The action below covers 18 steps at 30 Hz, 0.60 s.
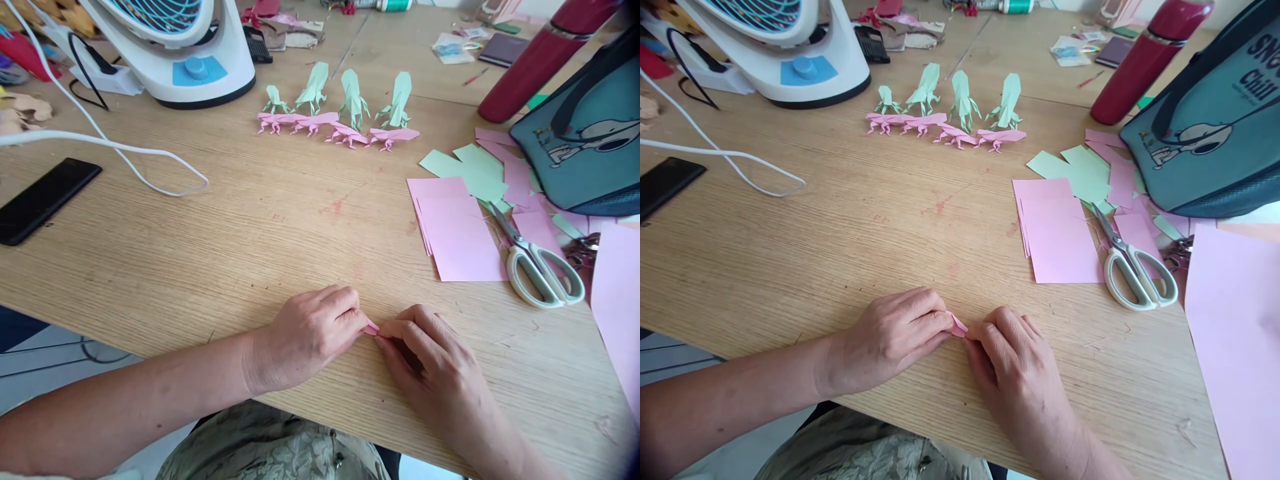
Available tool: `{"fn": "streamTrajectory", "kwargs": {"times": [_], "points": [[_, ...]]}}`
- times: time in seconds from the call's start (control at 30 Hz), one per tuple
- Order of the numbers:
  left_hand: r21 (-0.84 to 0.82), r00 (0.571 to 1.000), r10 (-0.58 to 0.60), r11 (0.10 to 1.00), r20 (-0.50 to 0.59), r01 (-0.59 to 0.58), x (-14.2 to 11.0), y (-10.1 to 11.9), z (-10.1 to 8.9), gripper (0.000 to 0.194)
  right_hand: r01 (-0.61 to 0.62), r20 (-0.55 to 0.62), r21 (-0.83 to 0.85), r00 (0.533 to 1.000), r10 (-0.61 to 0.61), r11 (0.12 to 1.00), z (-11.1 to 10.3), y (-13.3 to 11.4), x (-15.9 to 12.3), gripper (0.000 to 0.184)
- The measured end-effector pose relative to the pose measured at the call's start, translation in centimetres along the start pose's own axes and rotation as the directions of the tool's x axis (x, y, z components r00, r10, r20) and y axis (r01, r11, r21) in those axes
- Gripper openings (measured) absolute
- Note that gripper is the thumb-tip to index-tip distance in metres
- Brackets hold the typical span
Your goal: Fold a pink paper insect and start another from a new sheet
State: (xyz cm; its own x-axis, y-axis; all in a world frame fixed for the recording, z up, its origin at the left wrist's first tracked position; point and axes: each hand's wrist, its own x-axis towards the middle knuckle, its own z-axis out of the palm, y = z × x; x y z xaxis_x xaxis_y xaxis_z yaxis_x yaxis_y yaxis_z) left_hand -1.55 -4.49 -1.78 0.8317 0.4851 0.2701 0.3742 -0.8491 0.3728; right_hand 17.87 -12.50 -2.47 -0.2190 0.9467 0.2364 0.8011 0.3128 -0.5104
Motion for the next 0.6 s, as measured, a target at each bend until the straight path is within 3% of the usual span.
{"fn": "streamTrajectory", "kwargs": {"times": [0.27, 0.6], "points": [[-0.183, 0.993, -0.114, 0.977, -0.007, 0.111, 0.18, -0.23, 0.23, 0.013, -0.044, 0.011, 0.001, 0.999, 0.044, 0.999, 0.17, -0.14, 0.29, 0.014], [-0.145, 0.994, -0.113, 0.983, -0.004, 0.111, 0.55, 0.33, 0.32, 0.016, -0.076, 0.074, 0.069, 0.995, 0.071, 0.995, -0.09, 0.04, 0.12, 0.014]]}}
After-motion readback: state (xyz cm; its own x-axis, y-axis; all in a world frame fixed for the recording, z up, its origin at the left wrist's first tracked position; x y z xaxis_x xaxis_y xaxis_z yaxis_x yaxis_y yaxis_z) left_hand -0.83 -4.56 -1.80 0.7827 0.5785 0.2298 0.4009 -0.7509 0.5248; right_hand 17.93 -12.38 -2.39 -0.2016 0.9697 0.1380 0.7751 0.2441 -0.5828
